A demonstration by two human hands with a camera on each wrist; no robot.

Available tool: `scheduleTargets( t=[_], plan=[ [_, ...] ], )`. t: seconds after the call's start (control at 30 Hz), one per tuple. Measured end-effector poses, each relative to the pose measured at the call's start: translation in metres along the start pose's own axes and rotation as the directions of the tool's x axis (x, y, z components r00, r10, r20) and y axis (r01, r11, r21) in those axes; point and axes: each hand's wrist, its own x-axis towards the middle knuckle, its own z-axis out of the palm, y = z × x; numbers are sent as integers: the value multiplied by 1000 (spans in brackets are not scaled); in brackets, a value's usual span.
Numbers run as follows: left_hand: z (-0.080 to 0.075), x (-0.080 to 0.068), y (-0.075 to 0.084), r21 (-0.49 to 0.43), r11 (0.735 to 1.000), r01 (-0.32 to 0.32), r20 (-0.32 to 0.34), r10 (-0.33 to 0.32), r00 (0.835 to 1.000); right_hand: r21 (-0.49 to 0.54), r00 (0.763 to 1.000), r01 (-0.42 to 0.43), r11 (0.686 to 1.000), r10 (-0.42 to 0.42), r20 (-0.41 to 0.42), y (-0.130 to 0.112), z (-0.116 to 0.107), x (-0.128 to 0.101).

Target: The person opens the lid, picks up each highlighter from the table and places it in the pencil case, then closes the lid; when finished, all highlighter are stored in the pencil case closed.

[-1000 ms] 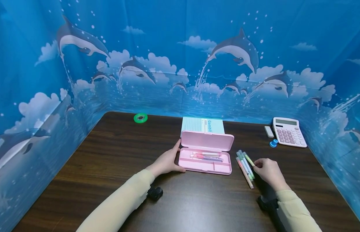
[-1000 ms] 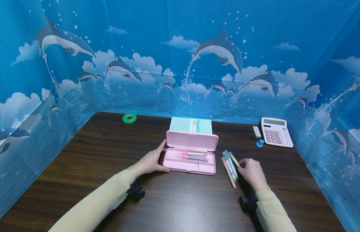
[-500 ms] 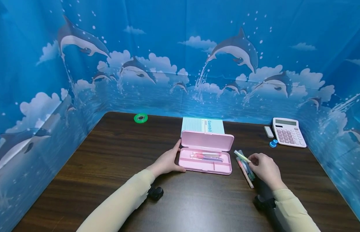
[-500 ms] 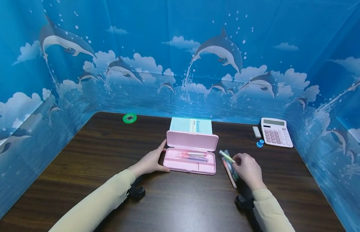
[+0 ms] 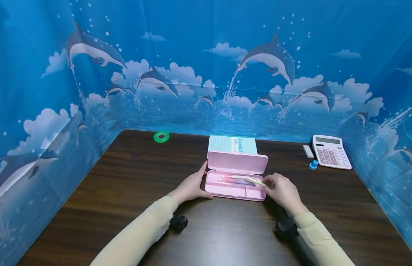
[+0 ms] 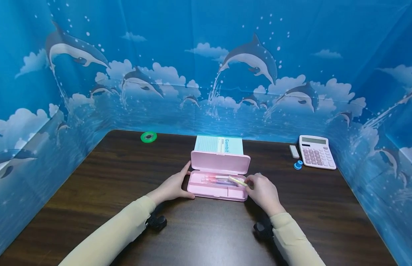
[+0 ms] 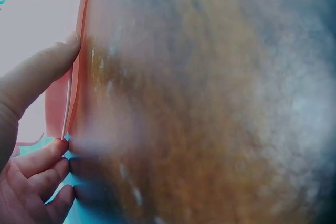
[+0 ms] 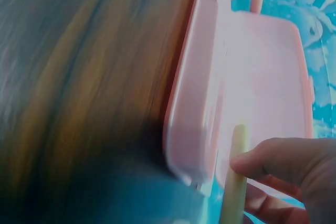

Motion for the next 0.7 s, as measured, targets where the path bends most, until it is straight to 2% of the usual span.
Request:
scheduleTargets(
  t=[0.2,0.4,0.7],
  plan=[
    [-1,-2,1,-6,1000,-2,-6,2,1000,3,998,67,998,-67,-15,-17,9,4],
    [-2,-2,1,2,1000,-10,-7,10,1000,7,994,112,994,-112,6,-36,18,9],
    [-2,-2,2,6,1000,-4,-4,4,1000,-16,978,207,978,-207,9,-65,32,16]
  ],
)
